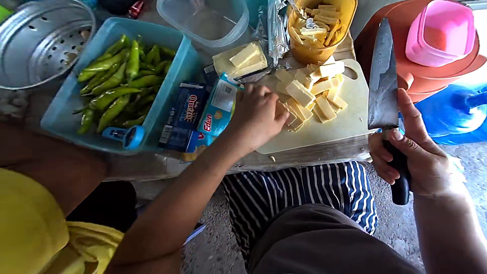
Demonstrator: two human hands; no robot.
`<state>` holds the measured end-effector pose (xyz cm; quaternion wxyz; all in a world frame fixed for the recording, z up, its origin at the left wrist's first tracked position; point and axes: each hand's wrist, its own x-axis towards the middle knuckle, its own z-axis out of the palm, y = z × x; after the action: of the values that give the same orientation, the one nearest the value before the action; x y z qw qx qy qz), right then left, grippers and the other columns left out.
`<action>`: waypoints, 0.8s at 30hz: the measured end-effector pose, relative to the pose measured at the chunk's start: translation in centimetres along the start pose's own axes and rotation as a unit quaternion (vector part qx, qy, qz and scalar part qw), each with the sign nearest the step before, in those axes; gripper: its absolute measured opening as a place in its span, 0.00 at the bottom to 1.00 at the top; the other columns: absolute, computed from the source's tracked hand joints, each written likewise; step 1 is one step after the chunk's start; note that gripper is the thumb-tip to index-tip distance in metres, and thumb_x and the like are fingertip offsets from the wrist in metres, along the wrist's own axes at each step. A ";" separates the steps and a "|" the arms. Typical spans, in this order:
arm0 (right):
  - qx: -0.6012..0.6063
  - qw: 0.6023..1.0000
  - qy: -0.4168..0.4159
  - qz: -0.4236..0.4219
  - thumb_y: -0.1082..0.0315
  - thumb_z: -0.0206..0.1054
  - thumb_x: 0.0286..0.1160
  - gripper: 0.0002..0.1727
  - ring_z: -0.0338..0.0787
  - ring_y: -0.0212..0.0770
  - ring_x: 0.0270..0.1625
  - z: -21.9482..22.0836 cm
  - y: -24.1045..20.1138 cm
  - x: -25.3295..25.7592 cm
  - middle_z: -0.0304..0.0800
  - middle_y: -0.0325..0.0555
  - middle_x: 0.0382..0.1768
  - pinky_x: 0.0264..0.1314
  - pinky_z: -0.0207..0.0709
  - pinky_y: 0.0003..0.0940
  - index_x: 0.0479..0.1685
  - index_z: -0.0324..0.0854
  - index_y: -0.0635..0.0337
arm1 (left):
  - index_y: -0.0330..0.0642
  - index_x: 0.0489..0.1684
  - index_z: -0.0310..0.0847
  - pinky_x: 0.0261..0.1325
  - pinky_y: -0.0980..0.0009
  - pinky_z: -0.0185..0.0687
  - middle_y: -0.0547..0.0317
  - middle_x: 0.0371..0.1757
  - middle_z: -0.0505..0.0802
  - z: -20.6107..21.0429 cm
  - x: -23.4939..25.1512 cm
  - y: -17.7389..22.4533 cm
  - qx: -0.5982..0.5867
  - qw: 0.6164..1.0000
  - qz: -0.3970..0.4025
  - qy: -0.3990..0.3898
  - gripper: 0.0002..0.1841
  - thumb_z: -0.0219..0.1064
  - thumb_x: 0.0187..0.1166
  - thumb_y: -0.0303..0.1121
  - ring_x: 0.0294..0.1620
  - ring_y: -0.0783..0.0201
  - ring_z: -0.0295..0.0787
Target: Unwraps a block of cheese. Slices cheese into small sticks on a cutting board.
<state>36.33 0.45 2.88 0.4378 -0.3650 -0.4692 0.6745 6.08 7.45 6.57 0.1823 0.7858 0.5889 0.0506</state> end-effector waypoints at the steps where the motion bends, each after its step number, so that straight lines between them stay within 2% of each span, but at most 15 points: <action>1: -0.001 1.000 -0.003 -0.001 0.61 0.48 0.92 0.35 0.77 0.28 0.13 0.1 0.0 0.1 0.77 0.35 0.23 0.13 0.76 0.20 0.93 0.38 0.21 | 0.32 0.67 0.84 0.77 0.32 0.58 0.35 0.70 0.84 0.7 -0.4 -0.4 -0.014 1.000 -0.013 0.001 0.26 0.66 0.84 0.47 0.77 0.33 0.71; 3: -0.007 1.000 -0.010 -0.001 0.61 0.47 0.92 0.35 0.77 0.28 0.13 0.6 0.1 0.3 0.76 0.35 0.23 0.13 0.75 0.19 0.93 0.38 0.21 | 0.29 0.66 0.83 0.78 0.33 0.58 0.34 0.68 0.85 1.7 -0.7 -1.2 -0.071 0.997 -0.026 0.025 0.26 0.68 0.83 0.47 0.75 0.35 0.74; 7: -0.013 0.999 -0.032 -0.004 0.64 0.46 0.92 0.35 0.78 0.29 0.13 1.3 0.3 0.4 0.76 0.35 0.23 0.13 0.76 0.20 0.93 0.39 0.21 | 0.30 0.58 0.80 0.70 0.39 0.70 0.37 0.54 0.89 2.6 -1.0 -1.7 -0.144 0.984 0.000 0.109 0.21 0.73 0.78 0.38 0.61 0.41 0.84; 9: -0.018 0.999 -0.041 -0.009 0.63 0.46 0.93 0.35 0.78 0.29 0.14 1.4 0.4 0.3 0.77 0.35 0.23 0.14 0.77 0.20 0.93 0.40 0.20 | 0.31 0.55 0.79 0.62 0.51 0.79 0.43 0.48 0.90 2.3 -1.5 -1.4 -0.186 0.975 0.023 0.122 0.15 0.71 0.79 0.33 0.53 0.51 0.88; 10: -0.021 0.999 -0.042 -0.012 0.63 0.46 0.93 0.35 0.78 0.28 0.14 1.4 0.4 0.2 0.76 0.35 0.23 0.14 0.76 0.19 0.93 0.40 0.20 | 0.33 0.54 0.79 0.57 0.60 0.82 0.48 0.46 0.90 2.0 -1.7 -1.3 -0.214 0.970 0.029 0.113 0.13 0.70 0.79 0.32 0.49 0.60 0.89; 12: -0.022 0.999 -0.035 -0.010 0.63 0.46 0.93 0.35 0.78 0.29 0.14 1.3 0.4 0.0 0.76 0.35 0.23 0.13 0.76 0.19 0.93 0.39 0.20 | 0.38 0.51 0.79 0.50 0.74 0.83 0.58 0.42 0.90 1.3 -2.1 -1.0 -0.290 0.953 0.035 0.075 0.11 0.71 0.78 0.31 0.44 0.73 0.88; 14: -0.024 0.999 -0.026 -0.006 0.64 0.45 0.92 0.36 0.78 0.29 0.13 1.2 0.4 -0.2 0.77 0.36 0.23 0.13 0.76 0.19 0.94 0.37 0.22 | 0.40 0.48 0.79 0.48 0.81 0.83 0.64 0.39 0.89 1.0 -2.1 -0.7 -0.344 0.937 0.032 0.045 0.10 0.72 0.76 0.29 0.41 0.79 0.87; 19: -0.024 0.999 -0.021 -0.006 0.65 0.46 0.92 0.36 0.78 0.29 0.13 0.9 0.4 -0.3 0.76 0.36 0.23 0.12 0.76 0.19 0.94 0.38 0.23 | 0.37 0.50 0.79 0.47 0.77 0.82 0.60 0.40 0.88 1.6 -1.2 -0.6 -0.340 0.940 -0.025 0.034 0.10 0.73 0.77 0.29 0.40 0.75 0.86; 24: -0.019 0.999 -0.030 -0.010 0.63 0.47 0.93 0.35 0.78 0.28 0.14 0.8 0.8 -0.4 0.76 0.36 0.23 0.13 0.76 0.19 0.93 0.41 0.21 | 0.36 0.49 0.81 0.50 0.68 0.80 0.56 0.41 0.88 2.5 -0.5 -1.2 -0.278 0.959 -0.017 0.062 0.11 0.73 0.77 0.31 0.42 0.68 0.85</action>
<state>35.53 -0.30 2.43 0.4228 -0.3480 -0.4985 0.6720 5.58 6.69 3.93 0.3574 0.6896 0.5747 0.2576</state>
